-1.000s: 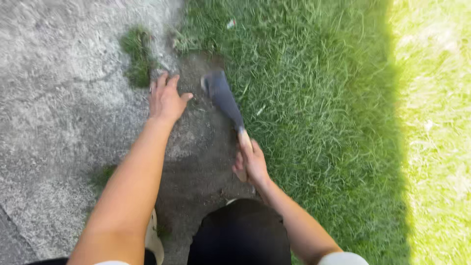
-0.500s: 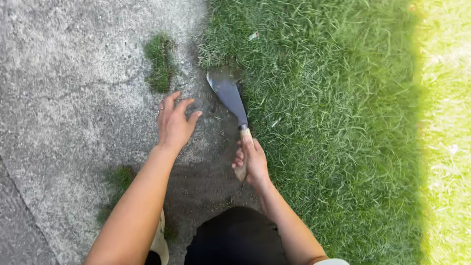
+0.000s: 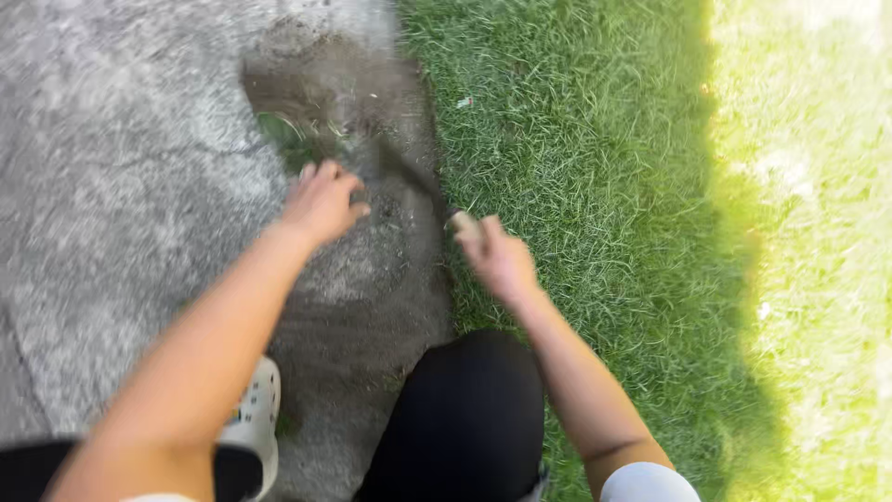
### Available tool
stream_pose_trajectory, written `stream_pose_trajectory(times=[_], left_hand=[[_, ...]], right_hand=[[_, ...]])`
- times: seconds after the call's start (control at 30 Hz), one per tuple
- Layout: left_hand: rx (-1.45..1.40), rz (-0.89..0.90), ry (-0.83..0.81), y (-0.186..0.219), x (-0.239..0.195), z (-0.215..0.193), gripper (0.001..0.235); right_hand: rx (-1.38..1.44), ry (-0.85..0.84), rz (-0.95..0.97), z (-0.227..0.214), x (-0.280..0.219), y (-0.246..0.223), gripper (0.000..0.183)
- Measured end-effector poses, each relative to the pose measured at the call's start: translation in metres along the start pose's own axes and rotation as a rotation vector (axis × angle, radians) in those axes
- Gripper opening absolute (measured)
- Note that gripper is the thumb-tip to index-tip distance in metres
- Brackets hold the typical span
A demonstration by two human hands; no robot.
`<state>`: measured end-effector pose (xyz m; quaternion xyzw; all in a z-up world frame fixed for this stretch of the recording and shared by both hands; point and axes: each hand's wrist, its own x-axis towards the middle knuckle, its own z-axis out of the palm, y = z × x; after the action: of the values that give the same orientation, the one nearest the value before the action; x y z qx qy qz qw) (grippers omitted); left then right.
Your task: The person uses a hand hoe to scrape and remove grass and weeds growing along the edge of a concrete path. They repeatedly scrape the soil and pull out clumps of grass with their hand, clearing a narrow strip along the pavement.
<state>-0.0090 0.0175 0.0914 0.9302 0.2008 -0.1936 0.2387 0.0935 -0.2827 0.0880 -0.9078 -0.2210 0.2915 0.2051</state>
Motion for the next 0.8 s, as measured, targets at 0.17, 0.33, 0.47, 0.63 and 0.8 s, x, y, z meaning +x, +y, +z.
stream_pose_trajectory(times=[0.17,0.33,0.47,0.63,0.8], left_hand=[[0.648,-0.013,-0.279,0.029,0.011,-0.147,0.057],[0.391,0.049,0.006,0.046,-0.002,-0.248,0.042],[0.440,0.272,0.110,0.029,0.016,-0.243,0.037],[0.238,0.237,0.039,0.012,0.085,-0.122,0.061],[0.093,0.182,0.146,0.025,0.152,0.032,0.094]], right_hand=[[-0.518,0.218,-0.115,-0.158,0.002,-0.013,0.042],[-0.765,0.210,-0.189,-0.187,0.048,-0.055,0.021],[-0.928,0.135,-0.166,-0.167,0.080,-0.087,0.011],[-0.970,0.104,-0.139,-0.144,0.086,-0.120,0.011],[-0.957,-0.008,0.042,-0.144,0.080,-0.118,0.011]])
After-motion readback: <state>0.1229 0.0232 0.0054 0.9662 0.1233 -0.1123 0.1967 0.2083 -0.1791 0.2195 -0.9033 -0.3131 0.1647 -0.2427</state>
